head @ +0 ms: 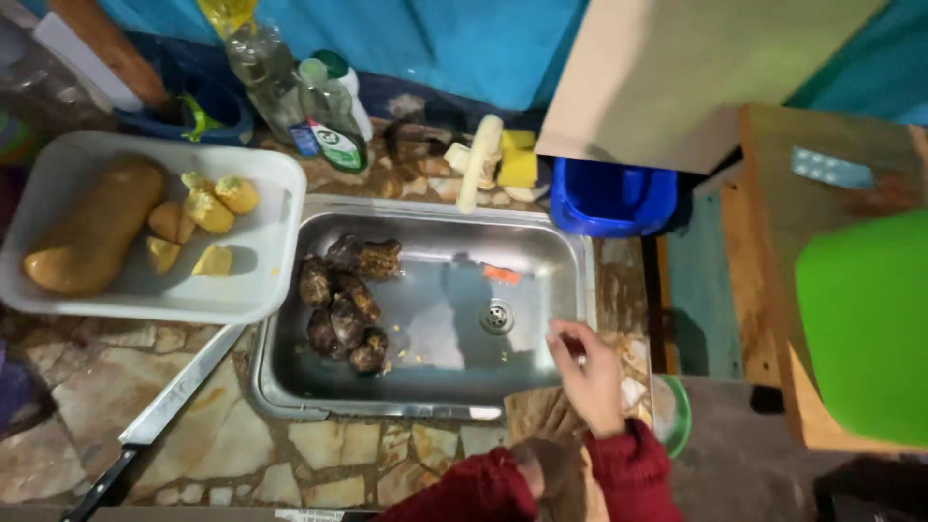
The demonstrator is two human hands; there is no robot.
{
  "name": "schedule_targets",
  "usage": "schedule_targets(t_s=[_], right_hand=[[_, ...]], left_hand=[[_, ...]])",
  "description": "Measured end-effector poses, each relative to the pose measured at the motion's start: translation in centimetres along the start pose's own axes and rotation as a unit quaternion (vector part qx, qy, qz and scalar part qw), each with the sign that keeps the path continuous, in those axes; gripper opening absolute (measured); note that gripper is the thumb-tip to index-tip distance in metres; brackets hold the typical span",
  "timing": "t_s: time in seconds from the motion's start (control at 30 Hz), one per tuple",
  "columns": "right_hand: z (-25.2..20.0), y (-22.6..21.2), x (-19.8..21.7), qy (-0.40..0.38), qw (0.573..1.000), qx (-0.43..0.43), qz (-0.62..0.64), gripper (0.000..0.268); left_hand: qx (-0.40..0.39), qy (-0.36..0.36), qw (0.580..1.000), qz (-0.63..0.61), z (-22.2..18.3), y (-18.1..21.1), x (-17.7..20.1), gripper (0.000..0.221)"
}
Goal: Washing and scrubbing potatoes under running water in a sink.
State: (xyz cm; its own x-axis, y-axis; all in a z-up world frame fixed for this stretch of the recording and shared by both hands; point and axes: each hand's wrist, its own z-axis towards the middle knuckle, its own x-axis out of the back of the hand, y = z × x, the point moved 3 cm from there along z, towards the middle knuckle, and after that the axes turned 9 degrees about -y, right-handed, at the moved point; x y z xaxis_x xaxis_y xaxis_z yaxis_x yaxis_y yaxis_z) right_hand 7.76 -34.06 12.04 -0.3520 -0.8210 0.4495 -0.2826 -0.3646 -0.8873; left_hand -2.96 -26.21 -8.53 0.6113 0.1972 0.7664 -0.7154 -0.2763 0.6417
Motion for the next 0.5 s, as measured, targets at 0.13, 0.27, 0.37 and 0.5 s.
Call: schedule_targets(t_s=[0.13,0.27,0.37,0.5], right_hand=[[9.8,0.7,-4.3,-0.025,0.984,0.059,-0.168,0.023],[21.5,2.7,-10.3,-0.044,0.957,0.130,-0.257,0.023],[28.4,2.0,-13.7,-0.009,0.893,0.301,-0.335,0.035],[34.7,4.6,-18.9,-0.011,0.827,0.237,-0.510,0.031]], left_hand=[[-0.003,0.031,0.998,-0.049,-4.0,1.1,8.7,0.062],[0.051,0.074,0.995,-0.051,-5.3,-1.6,10.2,0.072],[0.117,0.142,0.982,-0.043,-7.0,-4.2,13.9,0.060],[0.192,0.259,0.942,-0.093,-10.1,-6.8,19.9,0.045]])
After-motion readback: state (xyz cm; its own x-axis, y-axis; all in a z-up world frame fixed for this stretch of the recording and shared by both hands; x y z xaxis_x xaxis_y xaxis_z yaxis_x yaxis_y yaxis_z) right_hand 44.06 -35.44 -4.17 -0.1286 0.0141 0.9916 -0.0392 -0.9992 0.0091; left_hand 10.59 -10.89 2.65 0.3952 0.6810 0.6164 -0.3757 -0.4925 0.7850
